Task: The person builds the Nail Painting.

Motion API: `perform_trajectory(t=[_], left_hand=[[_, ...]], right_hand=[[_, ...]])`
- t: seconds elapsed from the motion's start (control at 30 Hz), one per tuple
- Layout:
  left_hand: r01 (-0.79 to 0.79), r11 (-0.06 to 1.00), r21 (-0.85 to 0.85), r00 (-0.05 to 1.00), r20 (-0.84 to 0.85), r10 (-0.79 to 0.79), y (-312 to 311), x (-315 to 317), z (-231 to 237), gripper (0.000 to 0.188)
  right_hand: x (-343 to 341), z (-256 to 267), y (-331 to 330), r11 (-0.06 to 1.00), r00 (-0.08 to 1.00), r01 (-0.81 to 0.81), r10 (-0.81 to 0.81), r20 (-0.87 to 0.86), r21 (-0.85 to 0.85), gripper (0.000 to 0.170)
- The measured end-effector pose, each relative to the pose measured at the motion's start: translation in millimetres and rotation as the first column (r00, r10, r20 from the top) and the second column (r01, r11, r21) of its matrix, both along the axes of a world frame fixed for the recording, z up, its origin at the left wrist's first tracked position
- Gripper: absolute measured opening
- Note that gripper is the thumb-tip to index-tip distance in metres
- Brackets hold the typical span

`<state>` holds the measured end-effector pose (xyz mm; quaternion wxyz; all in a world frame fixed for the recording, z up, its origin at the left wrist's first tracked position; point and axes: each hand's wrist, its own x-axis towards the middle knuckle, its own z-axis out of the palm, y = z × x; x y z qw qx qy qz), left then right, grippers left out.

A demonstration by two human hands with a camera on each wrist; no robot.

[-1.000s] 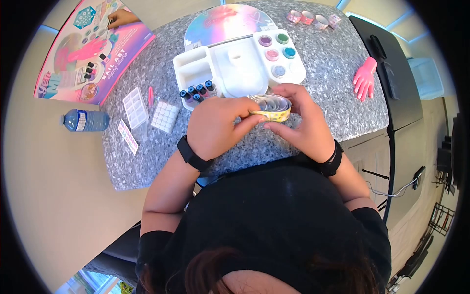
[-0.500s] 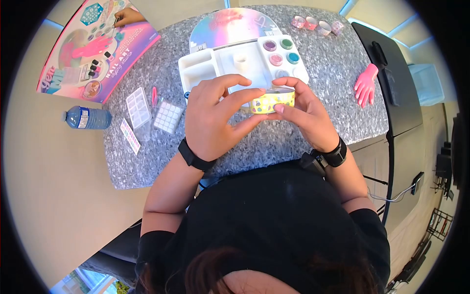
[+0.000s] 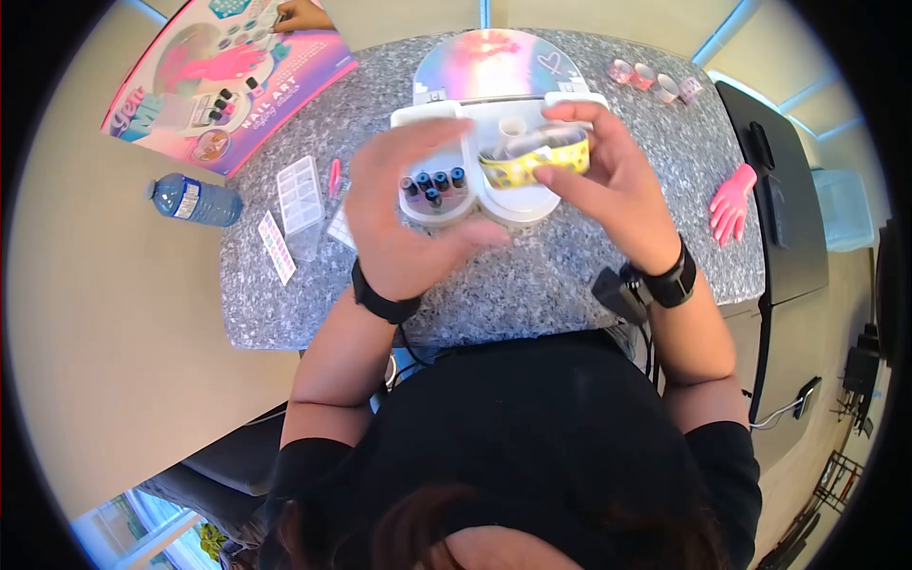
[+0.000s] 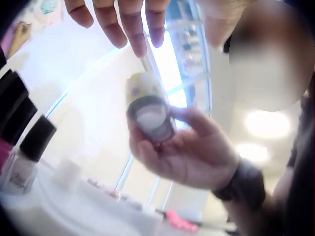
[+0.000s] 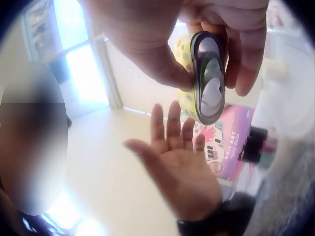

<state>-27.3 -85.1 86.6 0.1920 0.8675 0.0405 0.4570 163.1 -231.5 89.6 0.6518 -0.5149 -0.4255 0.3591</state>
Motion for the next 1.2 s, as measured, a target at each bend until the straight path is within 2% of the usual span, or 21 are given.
perform_trajectory(t=[0.03,0.07,0.1,0.17,0.2,0.23,0.27,0.37,0.47,0.57,0.63,0.67,0.73,0.83,0.87,0.9,0.93,1.0,1.07,1.1,1.2], left_hand=[[0.053,0.967,-0.25,0.974,0.228,0.005,13,-1,-11,0.042],[0.165,0.872,-0.462,0.897,0.438,0.062,27,-2,-20,0.048],[0.166,0.877,-0.451,0.894,0.443,0.058,40,-3,-20,0.048],[-0.029,0.752,-0.658,0.861,0.366,0.353,59,-7,-19,0.054],[-0.026,0.757,-0.652,0.86,0.372,0.35,65,-6,-23,0.054],[0.044,0.652,-0.757,0.838,0.384,0.389,71,-5,-27,0.05],[0.12,0.532,-0.839,0.817,0.388,0.428,76,-5,-31,0.046],[0.09,0.47,-0.878,0.855,0.31,0.415,76,-3,-35,0.043],[0.01,0.543,-0.84,0.882,0.263,0.391,76,-5,-40,0.04],[-0.047,0.654,-0.755,0.89,0.266,0.371,79,-6,-52,0.045],[0.152,0.56,-0.815,0.839,0.406,0.363,72,-1,-43,0.059],[0.188,0.552,-0.812,0.84,0.424,0.338,72,0,-45,0.059],[0.137,0.617,-0.775,0.876,0.385,0.289,73,-3,-44,0.078],[0.103,0.632,-0.769,0.89,0.355,0.287,68,-2,-41,0.098],[0.108,0.63,-0.769,0.885,0.363,0.291,68,-4,-41,0.098],[0.121,0.651,-0.75,0.888,0.375,0.267,69,-5,-43,0.105],[0.139,0.665,-0.734,0.888,0.389,0.244,67,-3,-46,0.112],[0.147,0.67,-0.727,0.883,0.402,0.242,63,0,-47,0.115],[0.142,0.704,-0.696,0.898,0.389,0.204,64,0,-48,0.119],[0.145,0.707,-0.692,0.894,0.398,0.207,63,1,-48,0.119],[0.123,0.742,-0.659,0.923,0.351,0.158,60,0,-50,0.118]], right_hand=[[3,7,13,1.0,1.0,-0.006,0.006,0.001,0.011,0.048],[7,16,25,0.999,0.959,-0.024,0.034,0.282,-0.037,0.044],[10,22,38,0.996,0.838,-0.024,0.068,0.541,-0.088,0.041],[7,25,69,0.993,0.783,-0.019,0.085,0.616,-0.113,0.039],[6,25,84,0.991,0.653,-0.046,0.127,0.747,-0.129,0.044],[4,24,97,0.987,0.498,-0.066,0.16,0.852,-0.147,0.049],[3,18,109,0.988,0.493,-0.063,0.151,0.857,-0.138,0.049],[-4,5,131,0.984,0.411,-0.049,0.177,0.894,-0.173,0.054],[-22,8,140,0.927,0.374,-0.027,0.357,0.856,-0.375,0.071],[-24,-1,139,0.949,0.363,0.006,0.293,0.885,-0.316,0.068],[-22,11,128,0.951,0.393,-0.042,0.296,0.87,-0.305,0.072],[-18,17,121,0.94,0.441,-0.061,0.328,0.836,-0.336,0.071],[-6,21,112,0.929,0.486,-0.082,0.353,0.799,-0.36,0.071],[39,16,100,0.987,0.484,0.024,0.126,0.866,-0.157,0.057],[62,20,95,0.992,0.41,0.124,-0.067,0.91,0.018,0.045],[64,54,78,0.914,0.509,0.383,-0.092,0.856,-0.13,0.037],[111,26,85,0.875,0.28,0.436,-0.354,0.893,0.21,0.034],[160,17,67,0.742,0.105,0.647,-0.313,0.944,0.174,0.025],[197,-4,54,0.641,0.109,0.767,-0.142,0.984,0.007,0.021],[203,-7,51,0.577,0.176,0.802,0.022,0.984,-0.156,0.023],[232,-37,56,0.576,0.181,0.778,0.177,0.967,-0.251,0.025]])
